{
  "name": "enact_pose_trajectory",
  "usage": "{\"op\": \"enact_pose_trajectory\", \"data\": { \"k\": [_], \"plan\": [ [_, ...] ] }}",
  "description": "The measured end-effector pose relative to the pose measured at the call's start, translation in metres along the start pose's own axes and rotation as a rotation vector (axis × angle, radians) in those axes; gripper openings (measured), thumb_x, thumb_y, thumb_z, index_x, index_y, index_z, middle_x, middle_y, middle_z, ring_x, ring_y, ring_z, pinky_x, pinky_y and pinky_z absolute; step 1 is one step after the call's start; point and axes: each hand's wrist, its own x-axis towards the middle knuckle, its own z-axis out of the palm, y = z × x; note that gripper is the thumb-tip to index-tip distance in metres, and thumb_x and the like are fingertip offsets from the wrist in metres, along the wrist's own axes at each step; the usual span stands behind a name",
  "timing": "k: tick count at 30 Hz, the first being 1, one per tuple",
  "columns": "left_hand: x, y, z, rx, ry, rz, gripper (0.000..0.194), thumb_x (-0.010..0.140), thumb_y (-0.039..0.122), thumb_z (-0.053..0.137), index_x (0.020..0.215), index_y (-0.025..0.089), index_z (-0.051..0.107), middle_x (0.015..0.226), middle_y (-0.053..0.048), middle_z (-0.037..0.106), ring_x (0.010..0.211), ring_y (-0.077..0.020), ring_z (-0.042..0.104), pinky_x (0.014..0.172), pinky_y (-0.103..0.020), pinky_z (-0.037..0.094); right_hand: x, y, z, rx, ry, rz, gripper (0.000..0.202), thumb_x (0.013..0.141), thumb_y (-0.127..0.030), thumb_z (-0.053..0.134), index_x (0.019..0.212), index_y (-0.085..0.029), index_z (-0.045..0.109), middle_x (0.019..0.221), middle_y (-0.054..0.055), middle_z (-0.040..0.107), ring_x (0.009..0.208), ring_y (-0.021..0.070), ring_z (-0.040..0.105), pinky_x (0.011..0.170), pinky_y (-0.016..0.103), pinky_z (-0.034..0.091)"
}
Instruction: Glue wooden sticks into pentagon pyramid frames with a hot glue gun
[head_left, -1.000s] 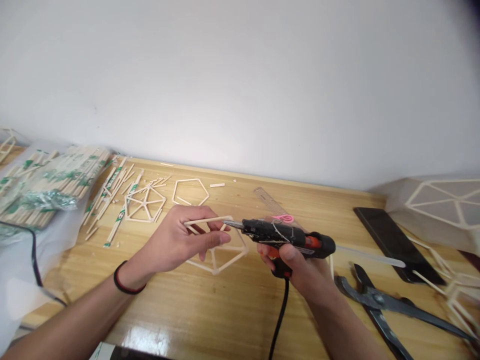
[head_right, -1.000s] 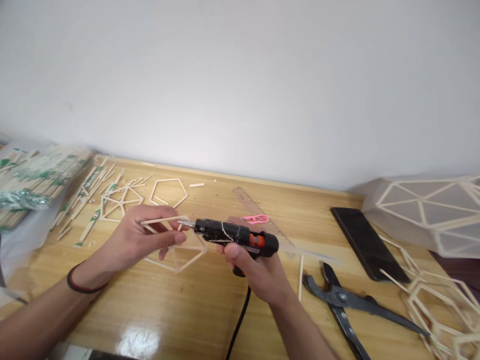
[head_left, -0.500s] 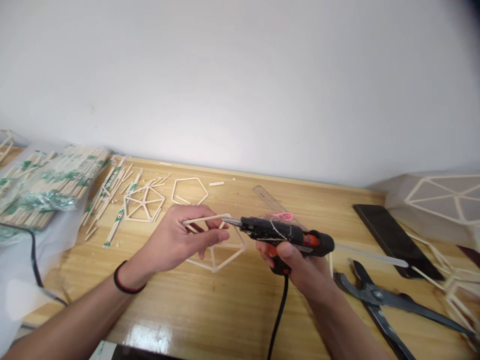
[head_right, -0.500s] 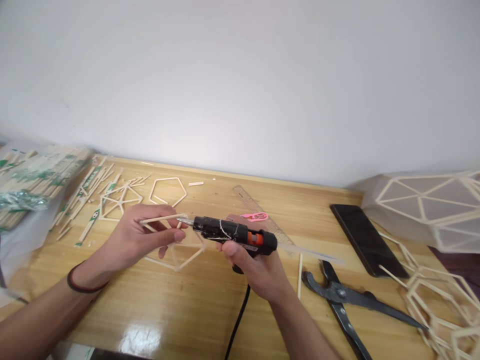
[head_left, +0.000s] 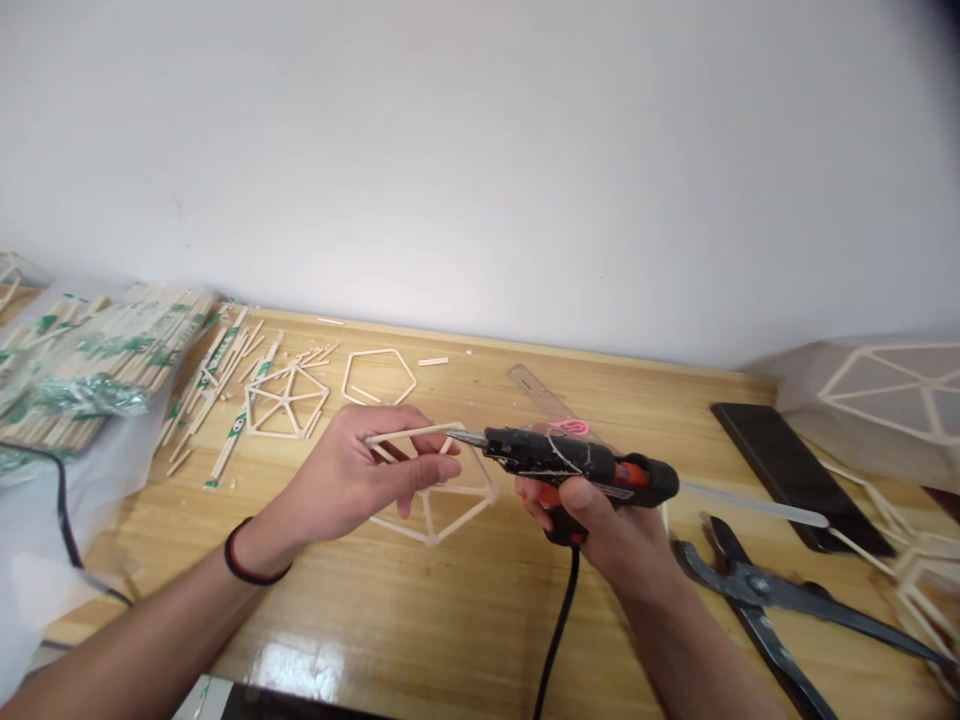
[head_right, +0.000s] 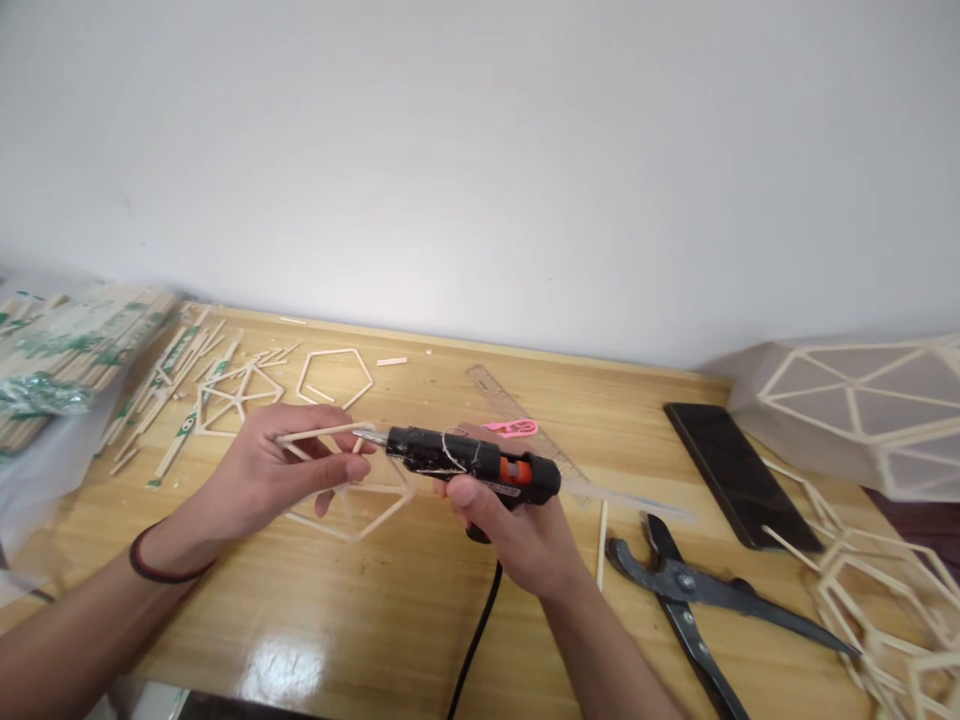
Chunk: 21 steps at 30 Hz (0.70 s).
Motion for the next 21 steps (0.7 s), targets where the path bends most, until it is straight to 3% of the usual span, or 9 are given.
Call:
{"op": "enact_pose_trajectory", "data": {
  "k": [7, 12, 17, 21],
  "plan": [
    [0.0, 0.0, -0.001, 0.024, -0.01, -0.008, 0.027, 0.083, 0.035, 0.088, 0.077, 0.014, 0.073, 0.068, 0.001, 0.064, 0.048, -0.0074, 0.06, 0.043, -0.016, 0.046, -0.001, 0.003, 0.0, 0.041, 0.006, 0.007, 0.049, 0.093, -0.068, 0.069, 0.084, -0.02, 0.075, 0.065, 0.002, 0.06, 0.054, 0.0146, 0.053, 0.046, 0.027, 0.043],
    [0.001, 0.002, -0.001, 0.08, -0.019, 0.004, 0.026, 0.087, 0.035, 0.083, 0.076, 0.014, 0.072, 0.067, 0.001, 0.064, 0.049, -0.0083, 0.06, 0.044, -0.017, 0.045, -0.003, 0.004, 0.002, 0.096, 0.047, 0.05, 0.049, 0.089, -0.068, 0.074, 0.097, -0.02, 0.075, 0.071, 0.004, 0.067, 0.054, 0.0151, 0.055, 0.044, 0.027, 0.045],
    [0.002, 0.01, -0.001, 0.31, 0.034, 0.242, 0.024, 0.089, 0.021, 0.08, 0.067, 0.016, 0.071, 0.06, 0.003, 0.062, 0.053, -0.007, 0.055, 0.052, -0.019, 0.042, -0.003, 0.003, 0.003, 0.177, 0.029, 0.069, 0.047, 0.088, -0.066, 0.076, 0.101, -0.021, 0.074, 0.073, 0.003, 0.067, 0.053, 0.0144, 0.055, 0.042, 0.025, 0.043],
    [0.003, 0.011, -0.002, 0.436, 0.052, 0.386, 0.021, 0.091, 0.016, 0.077, 0.071, 0.016, 0.071, 0.065, 0.002, 0.066, 0.059, -0.0079, 0.055, 0.059, -0.02, 0.043, 0.0, 0.001, 0.002, 0.234, -0.03, 0.068, 0.043, 0.093, -0.063, 0.073, 0.087, -0.02, 0.073, 0.075, 0.003, 0.064, 0.055, 0.0144, 0.055, 0.042, 0.025, 0.043]
  ]
}}
